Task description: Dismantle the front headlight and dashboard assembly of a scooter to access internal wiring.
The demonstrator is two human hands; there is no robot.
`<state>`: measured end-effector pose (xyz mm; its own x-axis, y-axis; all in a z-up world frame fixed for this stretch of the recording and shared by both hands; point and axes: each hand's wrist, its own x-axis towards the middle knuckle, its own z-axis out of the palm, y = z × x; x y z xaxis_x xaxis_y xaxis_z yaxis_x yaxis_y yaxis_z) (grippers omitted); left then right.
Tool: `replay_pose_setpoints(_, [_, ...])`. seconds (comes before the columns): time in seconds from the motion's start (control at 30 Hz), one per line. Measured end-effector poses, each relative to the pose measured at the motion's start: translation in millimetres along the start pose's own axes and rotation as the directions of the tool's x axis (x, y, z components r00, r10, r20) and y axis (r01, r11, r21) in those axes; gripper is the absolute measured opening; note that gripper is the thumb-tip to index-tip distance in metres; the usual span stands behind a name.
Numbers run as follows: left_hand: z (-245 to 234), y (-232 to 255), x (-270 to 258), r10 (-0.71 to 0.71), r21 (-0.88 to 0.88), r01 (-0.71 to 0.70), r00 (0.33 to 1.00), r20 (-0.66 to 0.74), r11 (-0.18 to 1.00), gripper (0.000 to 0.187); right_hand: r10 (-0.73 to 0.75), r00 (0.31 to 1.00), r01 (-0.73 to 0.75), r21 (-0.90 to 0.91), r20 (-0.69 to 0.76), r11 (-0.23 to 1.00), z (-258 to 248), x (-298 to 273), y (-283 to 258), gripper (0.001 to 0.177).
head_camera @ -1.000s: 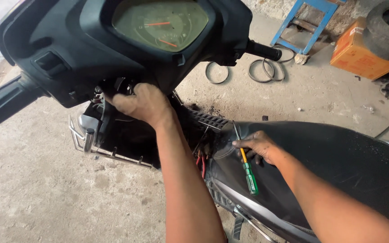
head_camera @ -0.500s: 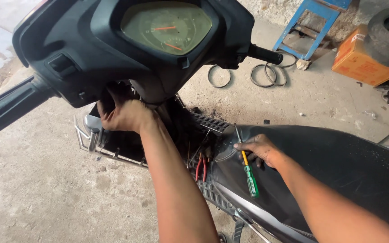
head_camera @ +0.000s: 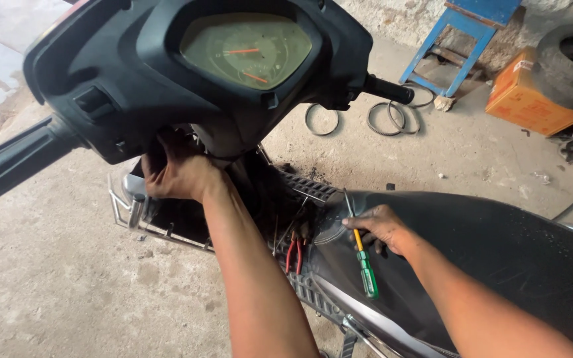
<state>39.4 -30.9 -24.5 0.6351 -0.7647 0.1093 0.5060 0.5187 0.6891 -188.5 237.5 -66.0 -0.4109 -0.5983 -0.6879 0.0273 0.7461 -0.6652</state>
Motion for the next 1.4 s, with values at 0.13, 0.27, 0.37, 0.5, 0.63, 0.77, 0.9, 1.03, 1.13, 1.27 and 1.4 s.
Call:
replay_pose_setpoints(0.13, [-13.6,-27.9,10.5,-0.107,-0.278,0.098,0.994,-0.016,0.956,0.035,0.001,1.0,-0.002,0.016,0.011,1.0,-2.0,2.7,3.1,0.039])
replay_pose_setpoints(0.27, [-15.7,-36.8,18.9,0.001,-0.097,-0.008,0.997,-0.072,0.995,0.03,-0.003,1.0,0.003,0.017,0.03,1.0,-3.6,1.0,4.4,0.041])
replay_pose_setpoints(0.37, [-12.4,-33.3,22.8,-0.164,-0.422,0.096,0.978,-0.127,0.901,0.052,-0.012,0.999,0.011,0.017,0.037,1.0,-1.1,0.8,2.4,0.042])
replay_pose_setpoints(0.5, [-14.2,-31.5,21.9,-0.088,-0.195,0.076,0.995,-0.052,0.978,0.069,-0.009,0.999,0.009,0.021,0.034,1.0,-3.7,1.0,3.2,0.042])
replay_pose_setpoints(0.63, [-10.4,-18.8,17.3,-0.229,-0.458,0.202,0.973,-0.003,0.866,0.074,-0.011,0.999,0.01,0.027,0.043,1.0,-5.4,2.9,3.3,0.042])
replay_pose_setpoints(0.77, [-5.7,-15.6,16.5,-0.307,-0.374,0.219,0.931,-0.195,0.901,0.068,-0.015,0.998,0.012,0.041,0.053,0.999,-3.7,1.6,4.6,0.042])
replay_pose_setpoints(0.9, [10.9,1.1,-2.5,0.017,0.068,-0.011,0.996,-0.084,0.998,0.036,-0.012,0.999,0.01,0.043,0.05,0.999,-4.5,2.7,5.9,0.041])
replay_pose_setpoints(1.03, [40.2,39.3,-36.3,-0.168,0.241,0.219,0.962,-0.217,0.946,0.05,-0.014,0.999,0.012,0.041,0.05,0.999,-3.0,6.1,7.6,0.041])
replay_pose_setpoints(1.13, [36.4,35.5,-46.2,0.058,0.291,-0.054,0.998,-0.005,0.955,0.062,-0.02,0.999,0.018,0.047,0.047,0.999,-4.6,6.3,9.0,0.041])
replay_pose_setpoints(1.27, [20.3,22.4,-32.7,0.016,0.228,0.002,0.997,-0.077,0.974,0.062,-0.011,0.999,0.008,0.046,0.048,0.999,-5.1,3.2,5.0,0.04])
replay_pose_setpoints(1.4, [15.6,22.4,-31.5,0.063,0.255,-0.046,0.996,-0.062,0.966,0.057,-0.012,0.999,0.011,0.036,0.047,0.999,-3.1,-0.2,1.5,0.04])
